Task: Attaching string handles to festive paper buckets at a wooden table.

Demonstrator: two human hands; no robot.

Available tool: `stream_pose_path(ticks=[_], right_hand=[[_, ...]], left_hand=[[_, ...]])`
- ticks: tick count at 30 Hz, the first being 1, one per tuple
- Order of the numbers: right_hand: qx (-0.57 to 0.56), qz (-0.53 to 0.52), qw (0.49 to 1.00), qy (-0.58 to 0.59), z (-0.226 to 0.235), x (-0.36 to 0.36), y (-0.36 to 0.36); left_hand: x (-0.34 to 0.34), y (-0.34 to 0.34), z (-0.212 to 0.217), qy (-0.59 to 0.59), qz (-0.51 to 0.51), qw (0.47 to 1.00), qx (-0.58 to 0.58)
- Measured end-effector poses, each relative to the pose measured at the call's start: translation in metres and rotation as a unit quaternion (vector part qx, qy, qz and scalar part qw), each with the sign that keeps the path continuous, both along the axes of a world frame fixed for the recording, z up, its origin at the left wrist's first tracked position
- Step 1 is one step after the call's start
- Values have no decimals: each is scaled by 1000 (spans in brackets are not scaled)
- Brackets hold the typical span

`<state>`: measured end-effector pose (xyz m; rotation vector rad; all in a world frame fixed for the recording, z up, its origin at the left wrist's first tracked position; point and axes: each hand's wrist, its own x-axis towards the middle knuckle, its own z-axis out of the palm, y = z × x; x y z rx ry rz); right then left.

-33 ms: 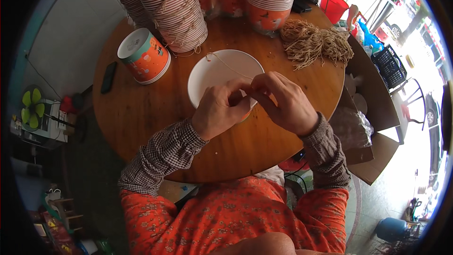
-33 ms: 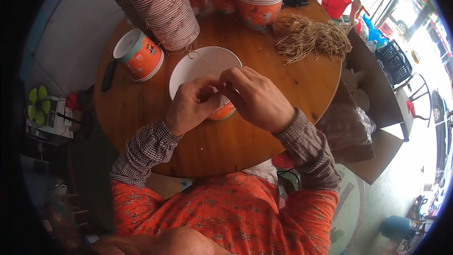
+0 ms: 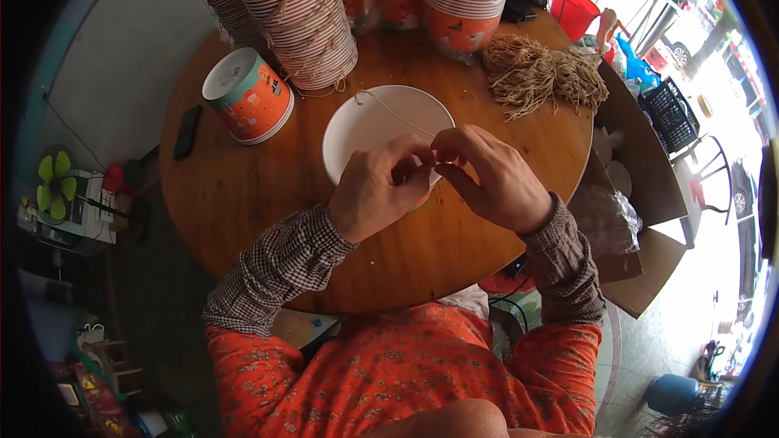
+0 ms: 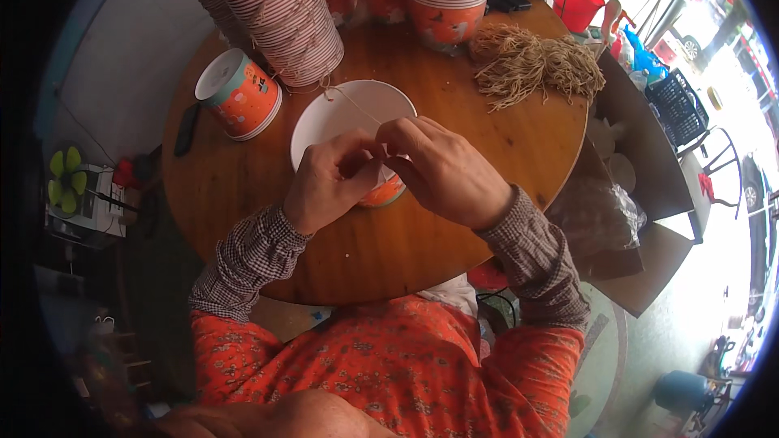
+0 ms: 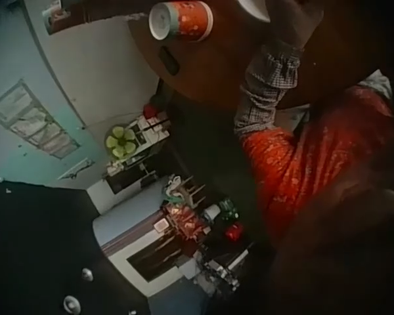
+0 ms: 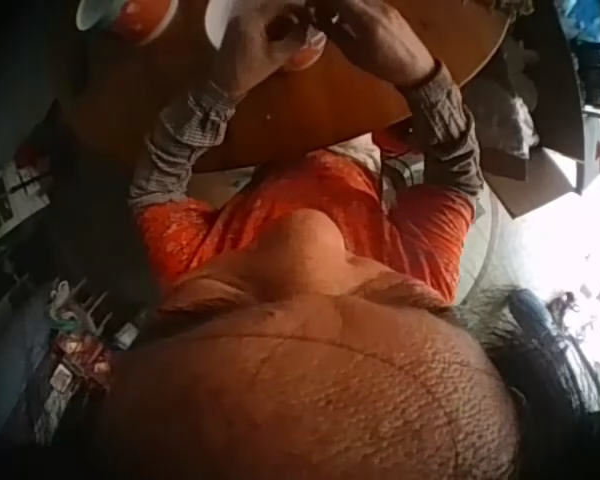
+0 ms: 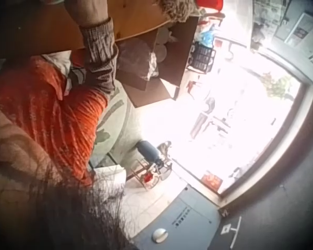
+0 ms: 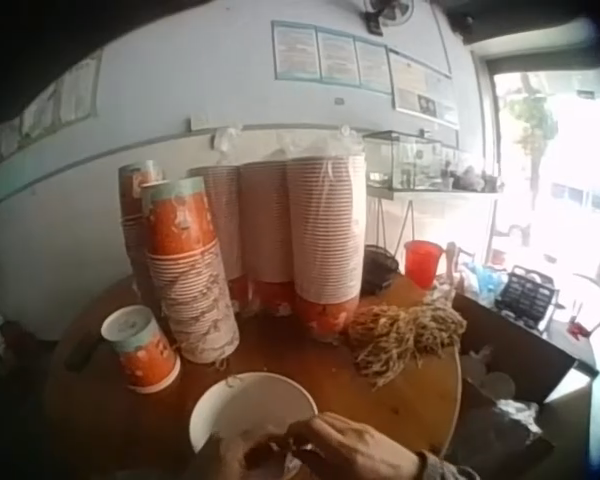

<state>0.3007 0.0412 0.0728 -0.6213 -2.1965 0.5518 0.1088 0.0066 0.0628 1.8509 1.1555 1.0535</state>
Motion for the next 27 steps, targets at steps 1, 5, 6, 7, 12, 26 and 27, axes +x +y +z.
stream_pose_path(ticks=[1,5,6,7,12,26,27], right_hand=[[9,20,1000,-14,3,0,-1],[148,47,983,-96,3,-2,-5],[148,49,983,-96,6,-4,-5],[180,40,976,-112,10,-4,-6],[264,-29,959,-95,19,-6,9],[256,-111,955,-102,20,-5,16],[251,-119,954,-112,20,-5,16]], left_hand=[[-1,-1,-1,53,23,995,85],[-3,-4,0,97,36,983,152],[-4,-5,-2,103,34,981,163],[-6,-5,-3,110,33,978,174],[-17,-5,-13,135,30,981,139],[-17,-27,-9,214,13,958,189],[-17,-28,-14,223,25,951,215]])
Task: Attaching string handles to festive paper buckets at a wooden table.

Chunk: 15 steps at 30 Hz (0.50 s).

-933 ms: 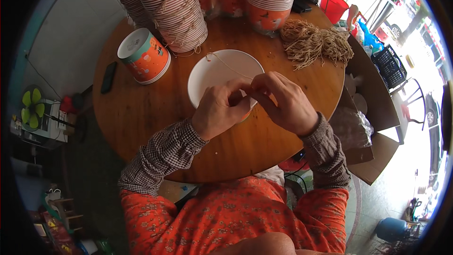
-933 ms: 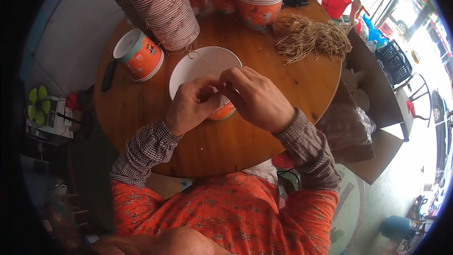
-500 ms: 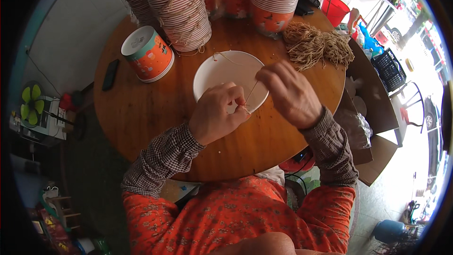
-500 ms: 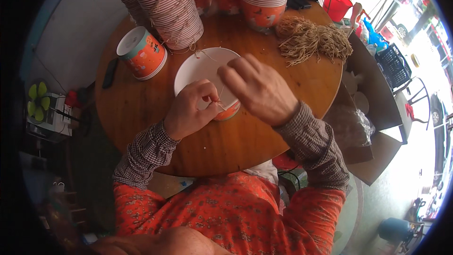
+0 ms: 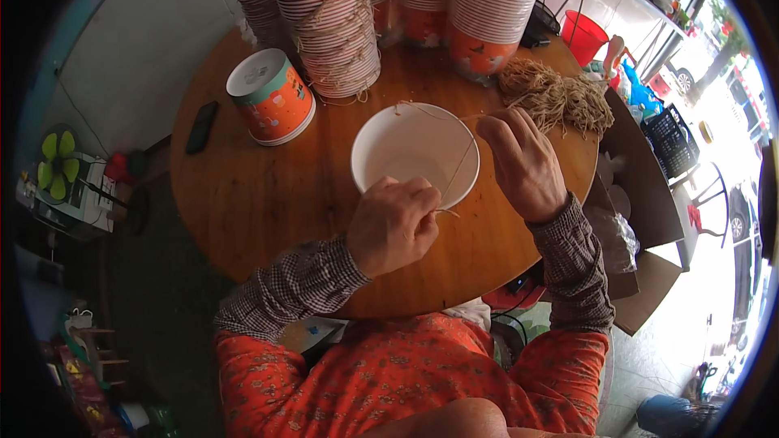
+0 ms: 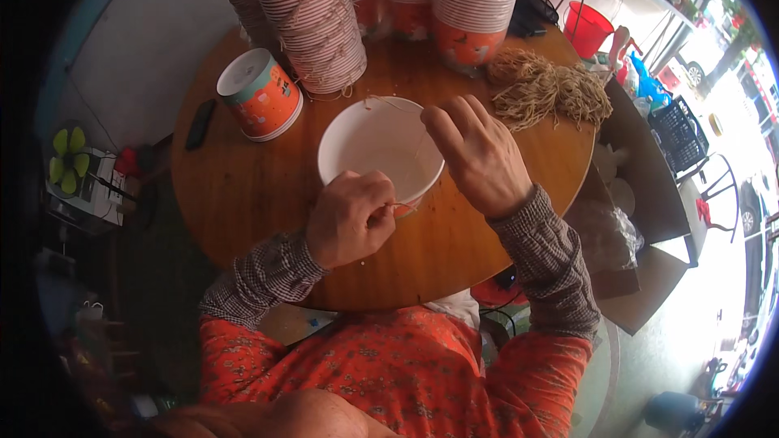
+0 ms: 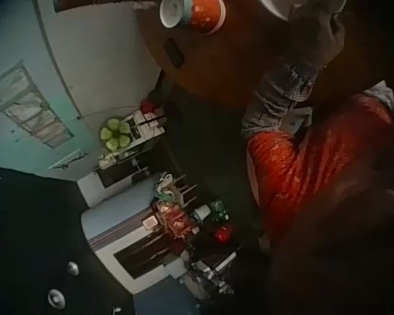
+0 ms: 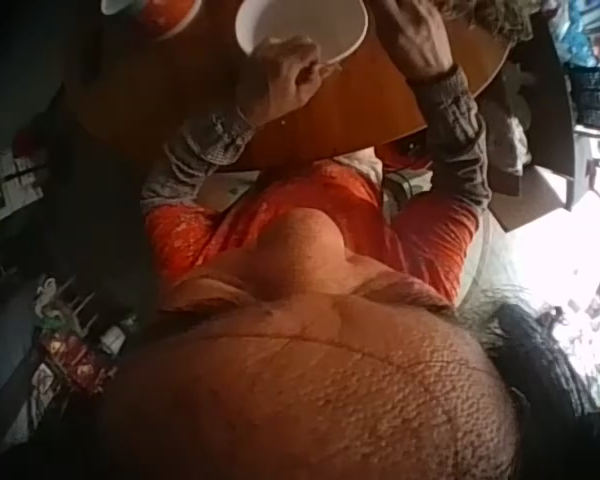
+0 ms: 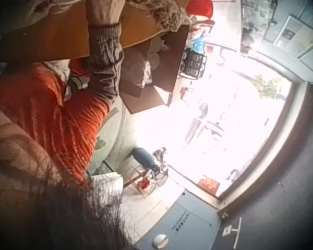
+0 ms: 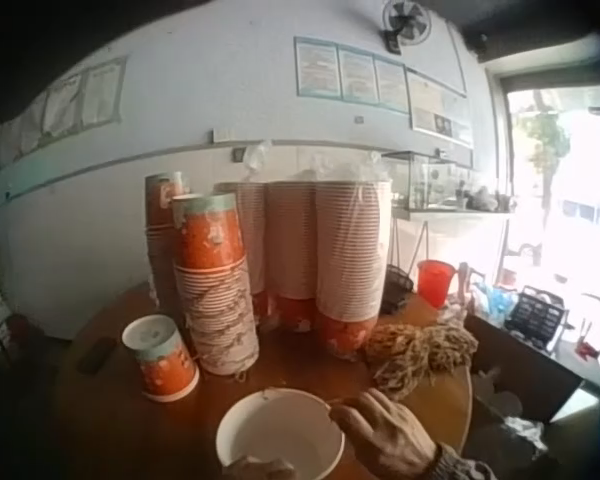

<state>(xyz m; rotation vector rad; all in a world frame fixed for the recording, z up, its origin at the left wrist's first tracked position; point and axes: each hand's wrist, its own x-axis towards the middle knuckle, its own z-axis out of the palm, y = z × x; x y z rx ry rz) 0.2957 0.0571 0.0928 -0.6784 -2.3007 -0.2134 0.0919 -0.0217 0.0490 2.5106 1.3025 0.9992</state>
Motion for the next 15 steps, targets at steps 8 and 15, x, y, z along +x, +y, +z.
stream_pose_path(ticks=[8,15], right_hand=[[-106,-115,988,-1,-48,29,-17],[-619,63,709,332,-112,21,10]], left_hand=[[-6,-6,-24,46,24,993,108],[-14,-4,-26,32,-8,989,147]])
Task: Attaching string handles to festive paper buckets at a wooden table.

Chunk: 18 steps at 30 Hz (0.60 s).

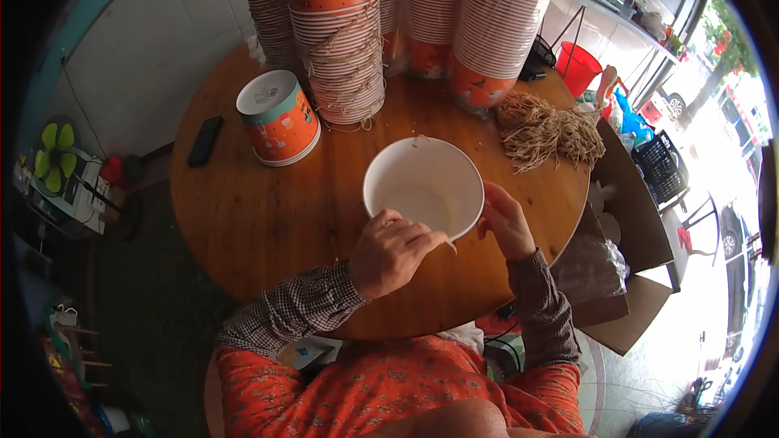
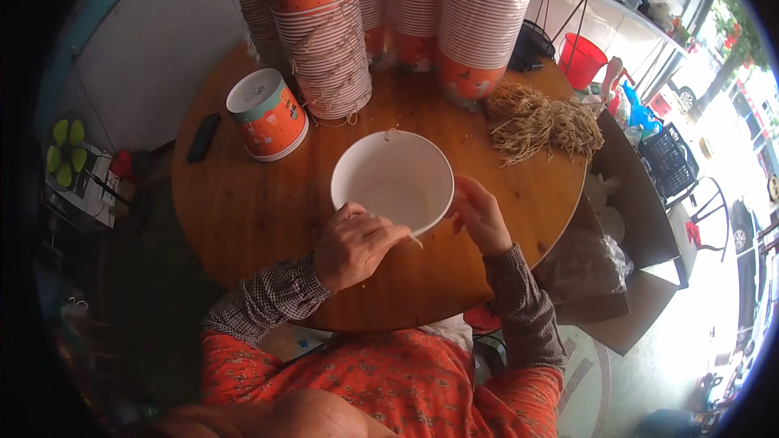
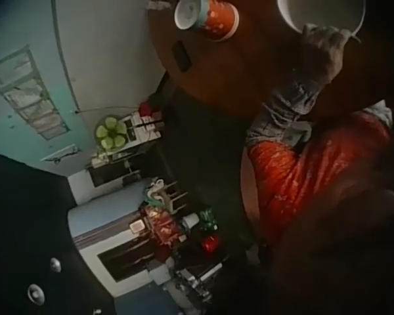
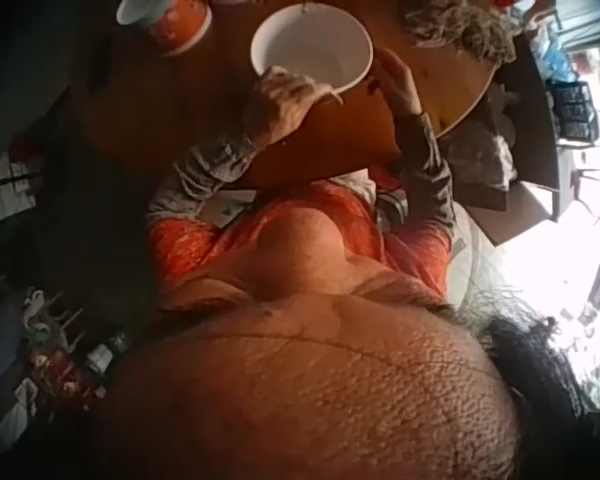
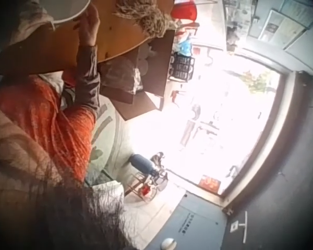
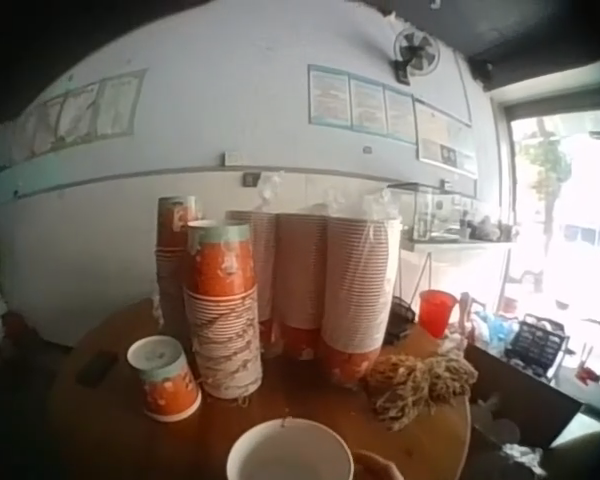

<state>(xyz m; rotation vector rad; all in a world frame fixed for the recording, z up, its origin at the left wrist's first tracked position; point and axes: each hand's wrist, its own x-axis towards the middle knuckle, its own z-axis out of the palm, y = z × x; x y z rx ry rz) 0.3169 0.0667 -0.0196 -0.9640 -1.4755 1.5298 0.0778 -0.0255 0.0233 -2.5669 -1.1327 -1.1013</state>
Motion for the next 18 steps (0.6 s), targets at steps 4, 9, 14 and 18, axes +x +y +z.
stream_pose_path(ticks=[4,9,14,18], right_hand=[[166,-34,985,28,-27,-11,49],[6,-69,998,4,-11,-28,30],[-55,-8,986,157,10,-63,-21],[45,-132,971,194,17,-81,-2]], left_hand=[[-7,-4,13,-27,-62,998,-13],[-34,-2,21,-156,-18,987,26],[-54,24,20,-184,28,976,112],[-56,36,31,-226,42,965,125]])
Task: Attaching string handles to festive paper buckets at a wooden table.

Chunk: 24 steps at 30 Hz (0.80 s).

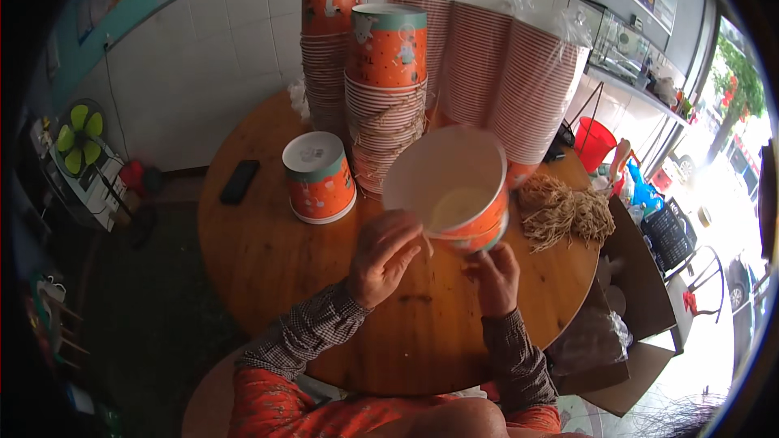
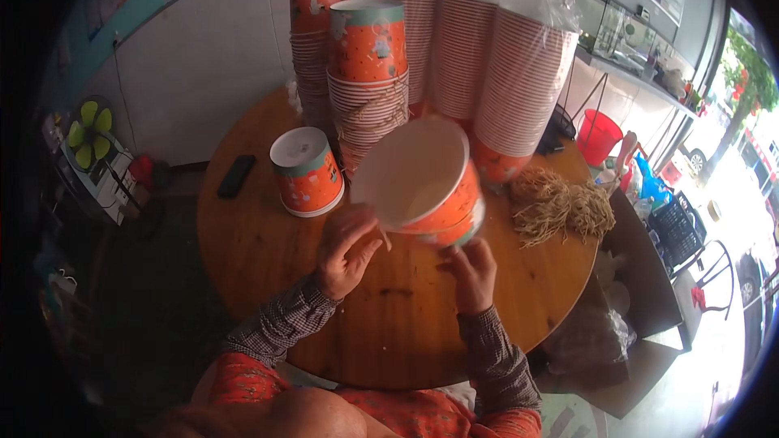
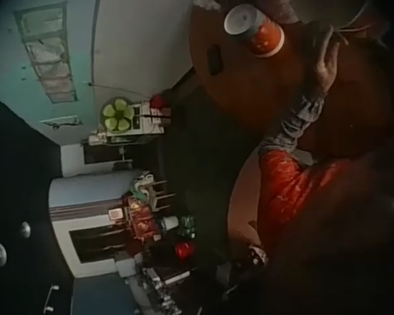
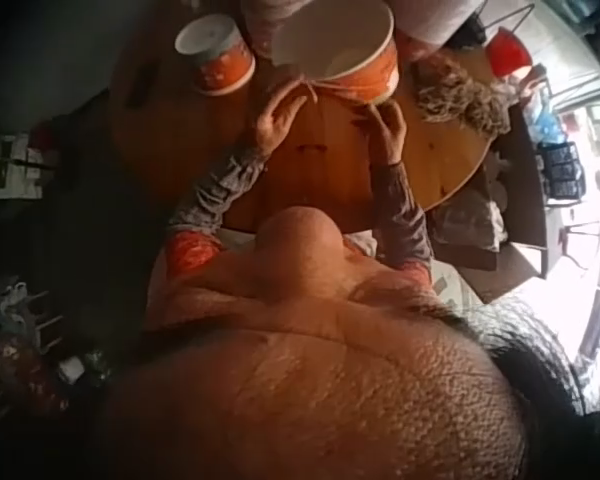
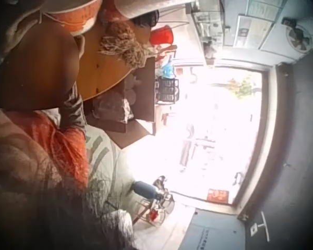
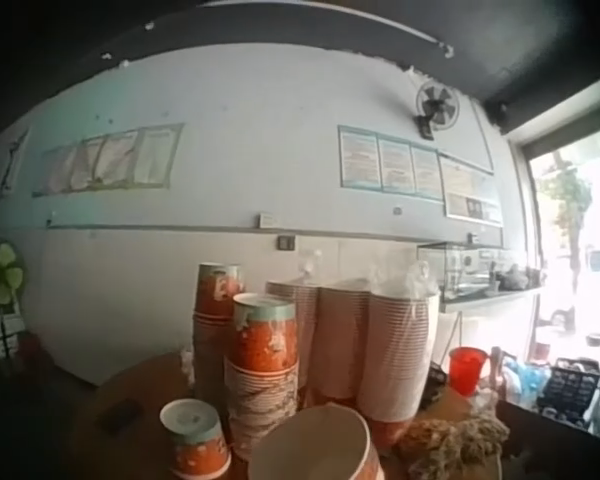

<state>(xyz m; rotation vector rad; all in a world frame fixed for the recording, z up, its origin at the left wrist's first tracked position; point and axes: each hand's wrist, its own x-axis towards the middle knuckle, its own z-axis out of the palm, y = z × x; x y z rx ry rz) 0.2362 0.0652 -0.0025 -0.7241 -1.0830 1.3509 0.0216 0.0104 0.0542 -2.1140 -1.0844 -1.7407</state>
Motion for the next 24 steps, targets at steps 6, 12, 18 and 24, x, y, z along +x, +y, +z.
stream_pose_path(ticks=[6,12,18,24], right_hand=[[356,-296,835,-297,129,2,88],[543,-326,640,-436,261,-63,170],[617,-302,526,-502,317,-157,206],[605,-300,508,-536,306,-192,220]], left_hand=[[-20,-8,-41,54,-4,996,-75],[-35,-4,-98,101,-26,984,-145],[-45,-3,-103,83,-20,979,-188],[-51,-2,-102,85,-19,975,-203]])
